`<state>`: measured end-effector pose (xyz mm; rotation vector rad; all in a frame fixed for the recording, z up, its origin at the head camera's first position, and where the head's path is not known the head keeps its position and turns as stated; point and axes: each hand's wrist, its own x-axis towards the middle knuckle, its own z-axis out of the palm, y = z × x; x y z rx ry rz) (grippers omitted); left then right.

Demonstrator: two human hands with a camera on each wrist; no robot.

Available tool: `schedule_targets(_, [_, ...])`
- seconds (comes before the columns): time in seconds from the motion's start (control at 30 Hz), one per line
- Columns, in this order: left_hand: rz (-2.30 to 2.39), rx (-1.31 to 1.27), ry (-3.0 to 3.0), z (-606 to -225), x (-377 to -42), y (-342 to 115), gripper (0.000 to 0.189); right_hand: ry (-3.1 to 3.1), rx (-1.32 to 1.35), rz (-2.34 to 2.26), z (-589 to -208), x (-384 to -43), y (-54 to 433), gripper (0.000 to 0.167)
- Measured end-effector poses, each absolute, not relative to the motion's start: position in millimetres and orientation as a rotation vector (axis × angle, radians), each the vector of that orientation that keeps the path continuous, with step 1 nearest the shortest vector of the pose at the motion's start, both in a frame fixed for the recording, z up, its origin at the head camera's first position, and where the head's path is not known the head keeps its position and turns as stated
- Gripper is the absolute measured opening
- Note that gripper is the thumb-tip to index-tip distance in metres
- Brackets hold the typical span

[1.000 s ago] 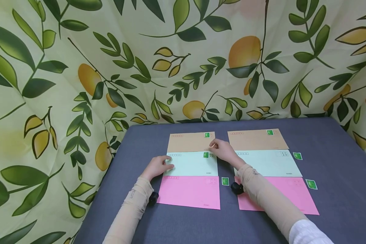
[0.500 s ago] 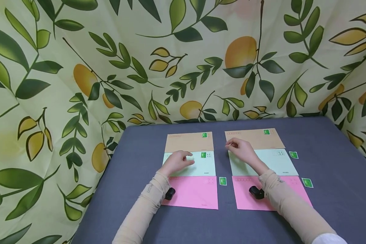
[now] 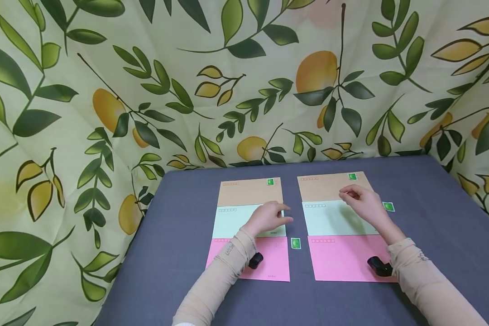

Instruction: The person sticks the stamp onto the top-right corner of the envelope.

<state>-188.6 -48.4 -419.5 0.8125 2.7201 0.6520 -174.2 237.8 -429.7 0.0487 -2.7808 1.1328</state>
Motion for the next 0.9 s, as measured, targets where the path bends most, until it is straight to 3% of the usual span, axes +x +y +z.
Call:
schedule_targets(0.33, [0.429, 0.922, 2.744, -433, -182, -2, 0.040, -2.808, -0.094, 1.026, -428, -164, 278, 0.039])
schedule_targets(0.53, [0.394, 0.850, 2.748, -441, -180, 15, 0.052, -2.846, -0.202, 0.988, -447, -165, 302, 0.056])
schedule_targets(0.77, [0.289, 0.696, 2.779, -446, -176, 26, 0.062, -2.872, -0.396, 0.880, -454, -165, 323, 0.040])
schedule_targets(0.9, [0.231, 0.637, 2.785, -445, -174, 30, 0.061, -2.933, -0.419, 0.828, -452, -165, 327, 0.040])
